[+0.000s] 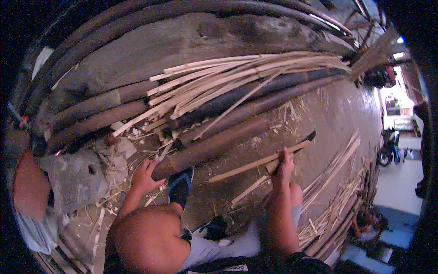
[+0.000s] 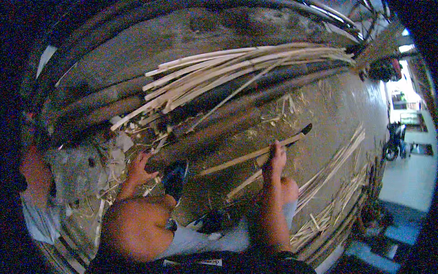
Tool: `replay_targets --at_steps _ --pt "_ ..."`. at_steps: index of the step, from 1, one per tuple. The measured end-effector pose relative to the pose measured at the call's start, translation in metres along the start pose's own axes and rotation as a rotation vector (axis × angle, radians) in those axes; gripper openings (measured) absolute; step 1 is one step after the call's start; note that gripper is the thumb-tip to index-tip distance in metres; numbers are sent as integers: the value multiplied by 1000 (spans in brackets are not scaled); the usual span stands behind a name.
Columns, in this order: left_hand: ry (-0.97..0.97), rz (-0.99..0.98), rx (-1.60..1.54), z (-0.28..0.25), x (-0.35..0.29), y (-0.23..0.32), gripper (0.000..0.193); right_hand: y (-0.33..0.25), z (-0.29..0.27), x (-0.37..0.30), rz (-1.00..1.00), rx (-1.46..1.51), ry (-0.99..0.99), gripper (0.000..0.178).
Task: The person sits on the floor and uses a machete to split bamboo poles into thin strips. They gather the strips, align them, and place them on a nearby rack.
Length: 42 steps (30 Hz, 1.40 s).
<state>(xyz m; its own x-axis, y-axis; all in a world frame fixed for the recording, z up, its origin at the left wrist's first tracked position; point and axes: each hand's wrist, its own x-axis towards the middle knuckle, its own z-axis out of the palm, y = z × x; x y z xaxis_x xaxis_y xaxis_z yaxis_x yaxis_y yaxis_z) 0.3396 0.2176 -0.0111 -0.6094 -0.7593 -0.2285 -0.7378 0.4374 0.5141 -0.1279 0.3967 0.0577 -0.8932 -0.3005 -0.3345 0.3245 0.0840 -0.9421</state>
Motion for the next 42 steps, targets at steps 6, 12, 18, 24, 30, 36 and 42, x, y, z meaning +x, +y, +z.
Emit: replay_targets --at_steps 6,12,18,24,30,36,42 --pt "-132 26 147 -2 -2 2 81 18 -41 6 148 -37 81 25" --pt "-128 78 259 -4 14 -8 79 34 -48 -4 240 -50 12 26" --pt "-187 175 298 -3 42 18 78 39 -48 -10 229 -111 -23 27" --pt "-66 342 329 33 74 72 79 47 -51 -6 255 -142 -86 28" --pt "-362 288 338 52 86 74 86 43 -57 -7 195 -49 -60 27" --pt "-228 363 277 62 79 71 83 38 -68 -8 236 -58 15 27" --pt "-51 424 387 70 78 75 79 40 -73 -11 217 -33 20 27"
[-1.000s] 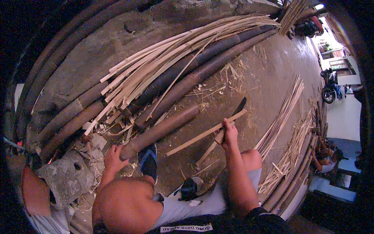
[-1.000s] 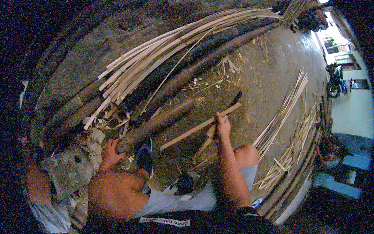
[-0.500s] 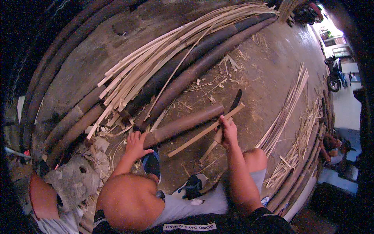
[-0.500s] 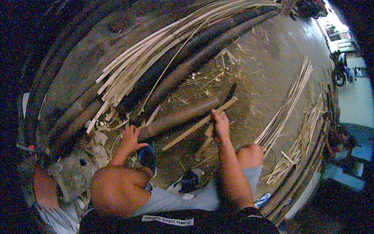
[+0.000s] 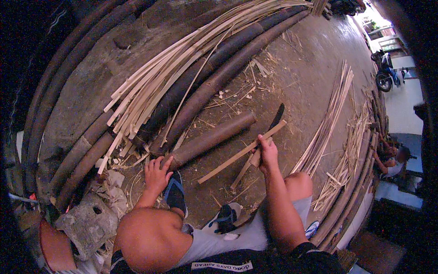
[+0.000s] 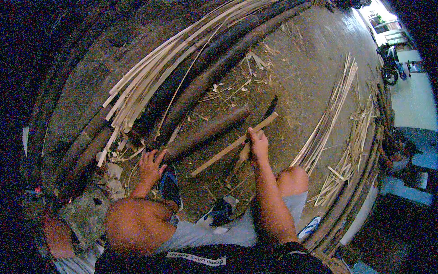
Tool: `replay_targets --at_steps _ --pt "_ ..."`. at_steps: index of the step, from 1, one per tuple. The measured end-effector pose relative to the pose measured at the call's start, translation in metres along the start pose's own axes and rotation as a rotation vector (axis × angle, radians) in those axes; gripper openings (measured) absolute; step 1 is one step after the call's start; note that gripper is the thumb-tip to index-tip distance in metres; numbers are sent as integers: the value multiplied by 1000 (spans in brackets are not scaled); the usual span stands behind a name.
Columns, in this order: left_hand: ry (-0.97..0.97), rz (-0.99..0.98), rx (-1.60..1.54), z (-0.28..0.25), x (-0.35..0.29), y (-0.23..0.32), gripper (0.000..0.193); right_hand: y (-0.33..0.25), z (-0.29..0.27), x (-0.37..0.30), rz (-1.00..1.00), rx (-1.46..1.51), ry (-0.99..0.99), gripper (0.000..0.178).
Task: The person sits on the floor and uses a machete to split bamboo poles into thin strips. They gather the strips, align them, and place them on a nearby rack.
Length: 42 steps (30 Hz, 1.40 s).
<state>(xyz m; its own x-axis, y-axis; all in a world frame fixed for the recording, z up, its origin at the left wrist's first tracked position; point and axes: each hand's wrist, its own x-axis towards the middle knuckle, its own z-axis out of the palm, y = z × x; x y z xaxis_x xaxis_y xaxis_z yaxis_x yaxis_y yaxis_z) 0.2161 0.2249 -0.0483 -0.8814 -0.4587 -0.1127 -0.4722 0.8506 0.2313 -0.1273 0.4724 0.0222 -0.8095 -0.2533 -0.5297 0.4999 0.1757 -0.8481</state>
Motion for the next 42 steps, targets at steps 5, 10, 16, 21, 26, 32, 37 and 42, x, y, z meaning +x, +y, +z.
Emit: replay_targets --at_steps 5,10,16,21,26,32,37,42 --pt "-5 22 -48 -5 4 -3 71 1 -4 0 1 -52 -2 28" --pt "81 88 -259 -18 35 22 53 -4 9 -6 56 6 -18 28" --pt "-507 107 -1113 2 76 77 32 17 53 6 120 193 -148 29" --pt "-517 -3 -970 31 88 82 25 72 43 43 -23 -210 243 42" --pt "-225 47 -689 47 99 89 20 81 4 59 -441 -810 279 46" --pt "-115 44 -596 36 101 99 19 37 9 42 -409 -967 219 41" --pt "-76 97 -537 29 111 105 20 26 19 42 -327 -1053 281 41" --pt "-126 89 -467 27 113 108 18 31 14 48 -271 -1072 266 44"
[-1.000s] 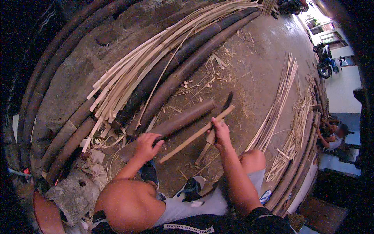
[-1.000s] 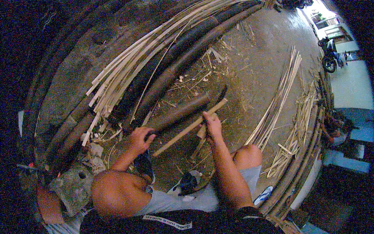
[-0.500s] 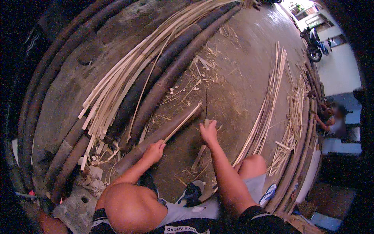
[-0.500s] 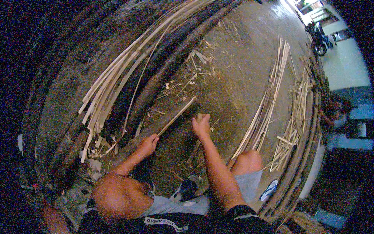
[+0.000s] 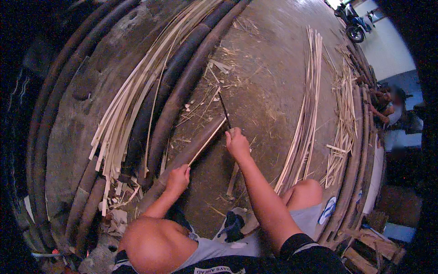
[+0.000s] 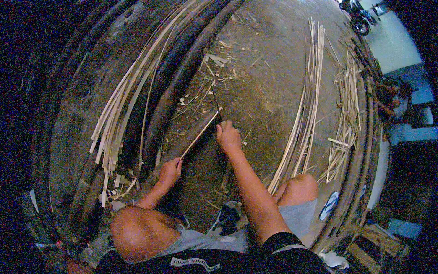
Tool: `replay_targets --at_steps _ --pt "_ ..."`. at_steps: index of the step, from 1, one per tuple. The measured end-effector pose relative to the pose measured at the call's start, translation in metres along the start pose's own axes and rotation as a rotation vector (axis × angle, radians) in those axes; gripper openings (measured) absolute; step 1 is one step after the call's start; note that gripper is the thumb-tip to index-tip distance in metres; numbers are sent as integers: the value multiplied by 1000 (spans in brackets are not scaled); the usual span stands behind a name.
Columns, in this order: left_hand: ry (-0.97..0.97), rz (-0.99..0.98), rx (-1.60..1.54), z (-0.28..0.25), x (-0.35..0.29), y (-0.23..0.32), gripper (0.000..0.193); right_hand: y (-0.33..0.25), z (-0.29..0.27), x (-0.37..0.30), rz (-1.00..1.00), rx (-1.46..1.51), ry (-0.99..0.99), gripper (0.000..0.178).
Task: The person sits on the floor and uses a machete to split bamboo poles into thin strips. They gather the strips, align them, and place them on a nearby rack.
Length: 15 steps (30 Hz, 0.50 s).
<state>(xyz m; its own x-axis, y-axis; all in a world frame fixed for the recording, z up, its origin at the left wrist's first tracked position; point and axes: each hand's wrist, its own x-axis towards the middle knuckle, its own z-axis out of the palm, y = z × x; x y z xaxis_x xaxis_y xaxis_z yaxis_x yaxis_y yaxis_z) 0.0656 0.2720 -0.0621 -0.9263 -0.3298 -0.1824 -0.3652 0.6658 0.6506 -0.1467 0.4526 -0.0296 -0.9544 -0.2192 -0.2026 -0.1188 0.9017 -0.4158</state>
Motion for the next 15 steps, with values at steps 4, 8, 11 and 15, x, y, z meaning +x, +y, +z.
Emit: replay_targets --at_steps 4,8,11,15 --pt "53 34 6 2 -5 1 17 1 -1 -3 -60 -18 -7 42" --pt "28 24 -23 5 -8 1 19 -2 -4 -7 -133 -2 44 42" --pt "35 50 -10 6 -7 0 20 -1 -4 -7 -102 56 49 42" --pt "25 47 -14 8 -5 0 20 4 0 -1 -164 37 79 41"
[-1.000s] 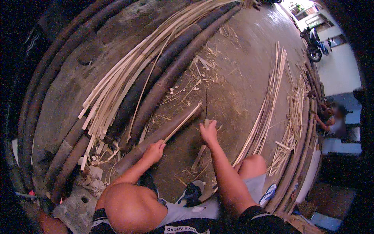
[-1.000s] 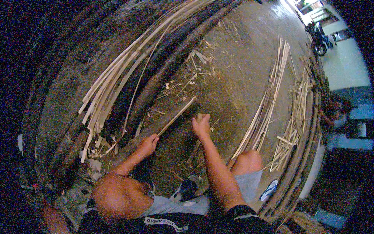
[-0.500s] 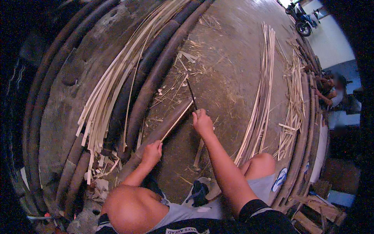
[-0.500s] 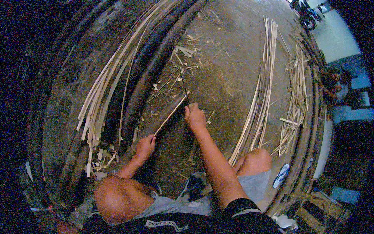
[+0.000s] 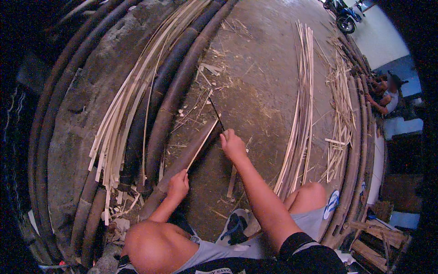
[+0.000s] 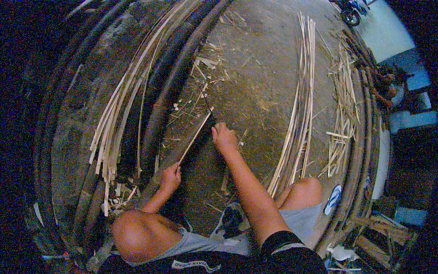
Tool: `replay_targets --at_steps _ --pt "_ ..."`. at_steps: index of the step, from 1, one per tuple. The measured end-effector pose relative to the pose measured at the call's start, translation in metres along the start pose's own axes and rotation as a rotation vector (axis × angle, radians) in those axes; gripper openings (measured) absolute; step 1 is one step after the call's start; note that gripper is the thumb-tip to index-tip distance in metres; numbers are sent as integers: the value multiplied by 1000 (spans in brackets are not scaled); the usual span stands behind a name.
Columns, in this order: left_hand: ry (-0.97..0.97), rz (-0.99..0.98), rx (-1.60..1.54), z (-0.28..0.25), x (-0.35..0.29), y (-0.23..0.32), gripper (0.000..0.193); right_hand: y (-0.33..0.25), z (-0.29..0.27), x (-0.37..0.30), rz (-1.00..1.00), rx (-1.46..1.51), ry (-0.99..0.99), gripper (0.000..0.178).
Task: The person sits on the floor and uses a machete to split bamboo poles into thin strips. They gather the strips, align them, and place them on a nearby rack.
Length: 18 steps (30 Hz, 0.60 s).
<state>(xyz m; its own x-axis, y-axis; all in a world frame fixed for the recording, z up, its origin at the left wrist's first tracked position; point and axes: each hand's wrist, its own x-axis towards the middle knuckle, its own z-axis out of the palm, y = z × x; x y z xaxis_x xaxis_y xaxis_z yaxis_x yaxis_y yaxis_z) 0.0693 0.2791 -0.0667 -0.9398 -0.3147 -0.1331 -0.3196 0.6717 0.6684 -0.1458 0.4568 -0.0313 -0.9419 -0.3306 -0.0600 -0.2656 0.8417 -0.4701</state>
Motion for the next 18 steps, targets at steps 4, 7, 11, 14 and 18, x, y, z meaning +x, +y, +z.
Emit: replay_targets --at_steps 4,7,11,14,18 --pt "2 15 22 1 2 1 20 5 6 3 54 -31 -14 40" --pt "-14 8 5 1 3 1 20 3 4 4 61 -34 -60 40" --pt "-15 0 3 0 3 3 22 -8 -9 6 30 -28 -66 39" --pt "-20 -29 -35 -1 2 5 23 -16 -20 6 -75 123 140 37" --pt "-8 -50 -43 0 1 7 23 -12 -19 1 -294 487 463 39"
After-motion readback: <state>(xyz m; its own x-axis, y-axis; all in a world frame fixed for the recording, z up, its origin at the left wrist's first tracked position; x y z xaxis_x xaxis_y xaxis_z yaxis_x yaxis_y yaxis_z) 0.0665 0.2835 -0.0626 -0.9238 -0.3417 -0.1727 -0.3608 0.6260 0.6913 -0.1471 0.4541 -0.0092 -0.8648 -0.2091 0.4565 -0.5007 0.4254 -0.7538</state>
